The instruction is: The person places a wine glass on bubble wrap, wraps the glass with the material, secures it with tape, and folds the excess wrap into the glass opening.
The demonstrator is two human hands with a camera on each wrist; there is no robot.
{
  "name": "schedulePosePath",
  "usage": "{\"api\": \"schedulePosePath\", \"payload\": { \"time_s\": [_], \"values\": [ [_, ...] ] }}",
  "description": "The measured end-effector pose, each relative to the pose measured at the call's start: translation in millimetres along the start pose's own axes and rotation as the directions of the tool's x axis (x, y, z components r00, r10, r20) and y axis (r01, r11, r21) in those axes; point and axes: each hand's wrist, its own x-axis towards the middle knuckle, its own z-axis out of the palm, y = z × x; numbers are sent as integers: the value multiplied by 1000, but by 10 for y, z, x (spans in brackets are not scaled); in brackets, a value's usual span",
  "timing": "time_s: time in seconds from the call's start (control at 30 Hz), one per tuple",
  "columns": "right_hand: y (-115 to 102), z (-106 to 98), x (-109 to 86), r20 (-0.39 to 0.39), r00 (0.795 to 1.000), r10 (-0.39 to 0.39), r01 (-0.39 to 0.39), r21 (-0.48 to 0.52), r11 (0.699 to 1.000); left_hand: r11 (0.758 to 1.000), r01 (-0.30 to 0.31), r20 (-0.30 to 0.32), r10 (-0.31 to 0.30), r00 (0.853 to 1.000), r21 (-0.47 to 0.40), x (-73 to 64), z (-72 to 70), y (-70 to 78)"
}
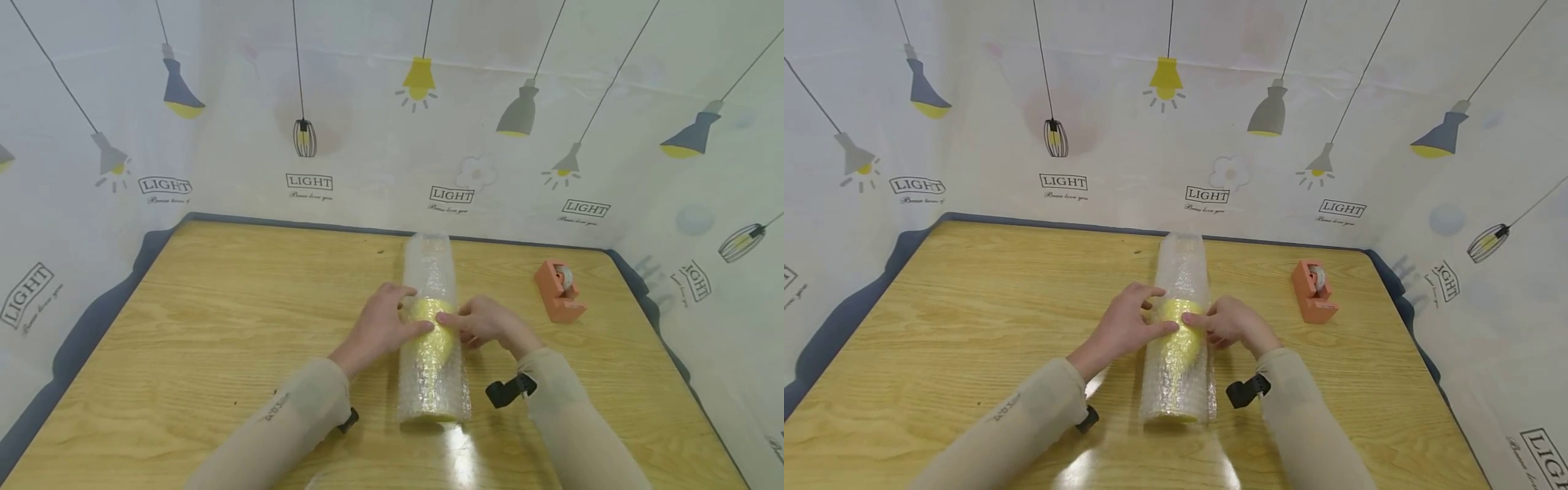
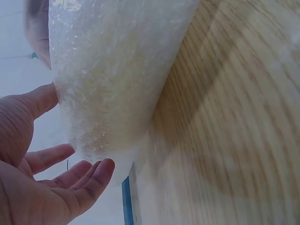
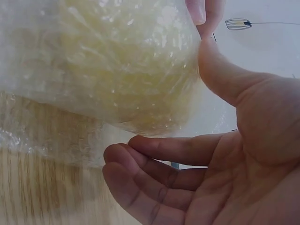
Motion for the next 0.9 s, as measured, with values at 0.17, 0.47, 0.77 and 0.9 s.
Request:
{"api": "schedulePosePath", "payload": {
  "time_s": [0.17, 0.47, 0.77, 0.9],
  "values": [
    [-33, -28, -59, -46, 999, 2, -5, -67, 998, 1000, 0, -3, 0, 1000, 8, 1, 34, 14],
    [-112, -44, -139, -128, 991, -48, 14, -260, 966, 1000, -9, -11, 9, 1000, 13, 8, 81, 63],
    [-185, -70, -228, -185, 979, -83, 23, -305, 952, 999, -47, -44, 48, 998, 12, 27, 161, 61],
    [-192, -80, -257, -188, 978, -86, 33, -267, 963, 998, -58, -51, 58, 997, 12, 46, 190, 75]
  ]
}}
